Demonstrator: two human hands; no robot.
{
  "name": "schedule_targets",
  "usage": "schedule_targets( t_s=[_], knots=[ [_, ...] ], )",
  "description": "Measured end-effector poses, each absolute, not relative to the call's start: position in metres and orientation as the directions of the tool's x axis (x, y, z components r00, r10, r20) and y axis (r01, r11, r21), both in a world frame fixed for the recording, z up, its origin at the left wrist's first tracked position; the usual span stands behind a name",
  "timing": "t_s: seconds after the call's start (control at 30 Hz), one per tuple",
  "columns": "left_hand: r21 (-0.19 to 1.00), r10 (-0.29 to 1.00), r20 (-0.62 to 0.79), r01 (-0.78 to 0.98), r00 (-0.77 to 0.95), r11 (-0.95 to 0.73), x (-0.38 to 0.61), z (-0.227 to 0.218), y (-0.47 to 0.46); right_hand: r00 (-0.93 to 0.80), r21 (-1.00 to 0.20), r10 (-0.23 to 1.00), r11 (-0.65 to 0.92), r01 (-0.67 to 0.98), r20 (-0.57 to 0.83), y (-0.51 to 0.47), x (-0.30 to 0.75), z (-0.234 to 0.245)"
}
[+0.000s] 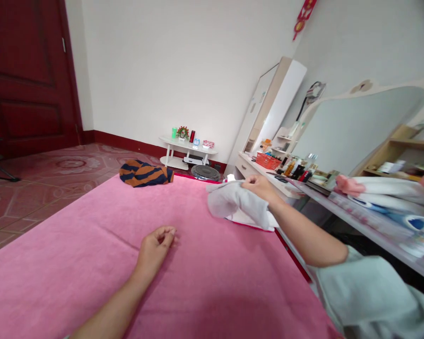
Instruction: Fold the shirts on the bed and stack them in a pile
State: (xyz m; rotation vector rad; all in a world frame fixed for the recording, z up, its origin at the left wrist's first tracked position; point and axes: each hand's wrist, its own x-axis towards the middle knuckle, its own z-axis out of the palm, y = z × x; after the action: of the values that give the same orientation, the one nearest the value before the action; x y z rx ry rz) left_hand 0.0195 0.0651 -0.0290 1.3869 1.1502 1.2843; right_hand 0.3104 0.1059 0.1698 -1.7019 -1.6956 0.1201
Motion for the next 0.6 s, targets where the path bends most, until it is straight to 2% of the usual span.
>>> schedule_targets(
  t_s=[0.1,0.2,0.27,0.33,0.47,0.6],
  knots=[
    [0.987,0.987,0.150,0.045,0.058,-0.153,0.021,-0.033,0.067,0.161,-0.496,0.844,0.137,0.858,0.512,0.132,0.337,0.214],
    [0.988,0.988,0.133,0.066,0.073,-0.138,0.021,-0.035,0.068,0.113,-0.321,0.746,0.141,0.936,0.657,0.155,0.362,0.232],
    [0.987,0.989,0.125,0.089,0.082,-0.132,0.021,-0.035,0.069,0.081,-0.235,0.724,0.114,0.965,0.685,0.167,0.380,0.223],
    [0.986,0.988,0.116,0.109,0.103,-0.127,0.022,-0.036,0.071,0.098,-0.242,0.765,0.077,0.967,0.636,0.174,0.397,0.198],
    [0.980,0.986,0.105,0.153,0.131,-0.125,0.025,-0.038,0.074,0.181,-0.318,0.878,-0.034,0.947,0.443,0.176,0.428,0.124],
    [0.980,0.988,0.094,0.162,0.124,-0.113,0.026,-0.039,0.075,0.328,-0.367,0.873,-0.191,0.910,0.360,0.168,0.452,0.070]
  ],
)
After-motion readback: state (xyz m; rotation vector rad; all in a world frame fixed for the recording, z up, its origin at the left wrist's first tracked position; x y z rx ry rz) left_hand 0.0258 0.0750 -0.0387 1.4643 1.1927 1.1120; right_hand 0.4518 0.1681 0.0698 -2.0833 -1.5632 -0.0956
